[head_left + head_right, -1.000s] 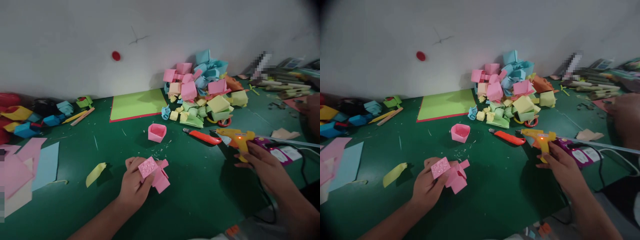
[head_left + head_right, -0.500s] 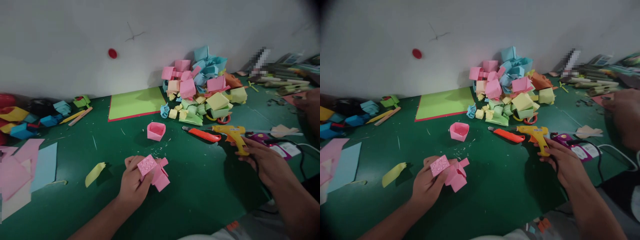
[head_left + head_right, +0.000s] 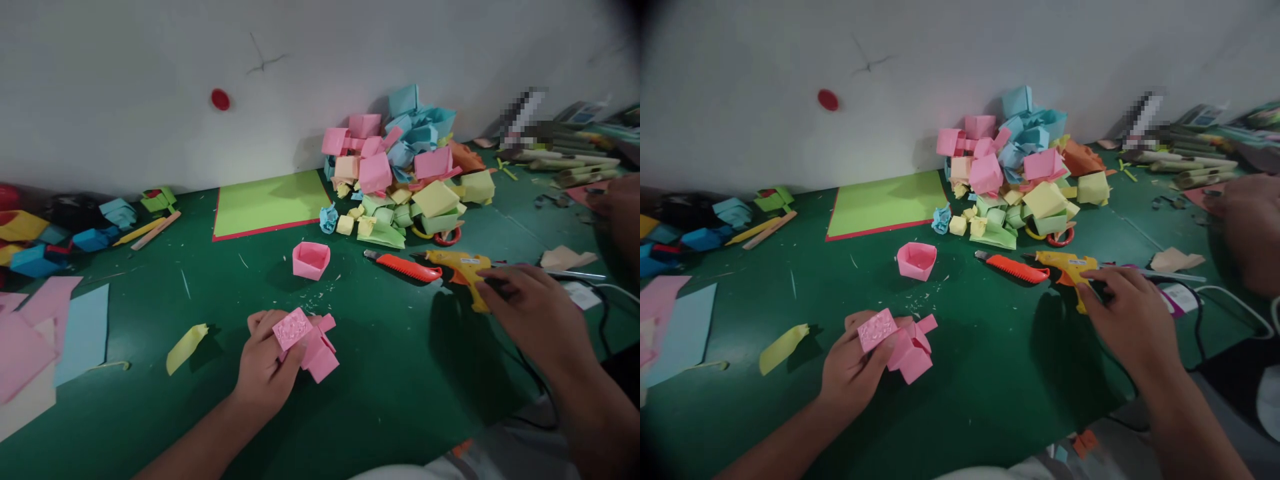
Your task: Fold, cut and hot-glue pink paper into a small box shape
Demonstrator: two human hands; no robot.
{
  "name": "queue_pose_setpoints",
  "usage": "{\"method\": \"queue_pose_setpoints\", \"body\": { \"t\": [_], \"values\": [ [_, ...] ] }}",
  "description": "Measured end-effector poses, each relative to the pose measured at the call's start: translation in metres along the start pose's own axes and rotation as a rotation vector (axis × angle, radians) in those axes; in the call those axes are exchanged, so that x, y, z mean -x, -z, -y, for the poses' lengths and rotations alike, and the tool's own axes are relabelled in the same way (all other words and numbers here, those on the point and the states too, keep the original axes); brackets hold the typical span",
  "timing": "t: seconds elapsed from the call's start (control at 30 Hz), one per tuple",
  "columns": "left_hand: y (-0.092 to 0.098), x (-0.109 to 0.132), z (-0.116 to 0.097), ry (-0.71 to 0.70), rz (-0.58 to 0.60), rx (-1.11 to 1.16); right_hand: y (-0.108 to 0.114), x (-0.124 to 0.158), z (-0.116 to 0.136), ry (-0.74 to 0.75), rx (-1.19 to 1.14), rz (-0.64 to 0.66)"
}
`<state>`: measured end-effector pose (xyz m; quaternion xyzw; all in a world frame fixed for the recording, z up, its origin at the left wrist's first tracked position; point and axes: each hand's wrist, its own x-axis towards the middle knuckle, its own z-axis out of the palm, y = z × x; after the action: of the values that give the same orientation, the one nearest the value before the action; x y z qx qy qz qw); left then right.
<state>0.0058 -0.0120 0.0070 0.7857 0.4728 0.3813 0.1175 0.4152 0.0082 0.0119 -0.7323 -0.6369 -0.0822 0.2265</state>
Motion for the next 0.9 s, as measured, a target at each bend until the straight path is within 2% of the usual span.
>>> {"method": "queue_pose_setpoints", "body": {
  "t": [0.07, 0.17, 0.3, 0.47, 0.9],
  "values": [
    [0.0, 0.0, 0.0, 0.006, -0.004, -0.004, -0.005, -0.014, 0.004, 0.181, 0.063, -0.059],
    [0.0, 0.0, -0.001, 0.002, -0.012, 0.001, -0.013, -0.036, 0.013, 0.331, 0.19, -0.027],
    [0.001, 0.0, -0.001, 0.001, -0.015, 0.015, -0.018, -0.055, 0.032, 0.296, 0.26, 0.049],
    [0.0, 0.0, -0.001, 0.03, 0.004, 0.02, -0.019, -0.059, 0.051, 0.271, 0.333, 0.096],
    [0.001, -0.002, -0.002, -0.017, -0.02, 0.041, -0.022, -0.062, 0.051, 0.296, 0.379, 0.098]
  ]
}}
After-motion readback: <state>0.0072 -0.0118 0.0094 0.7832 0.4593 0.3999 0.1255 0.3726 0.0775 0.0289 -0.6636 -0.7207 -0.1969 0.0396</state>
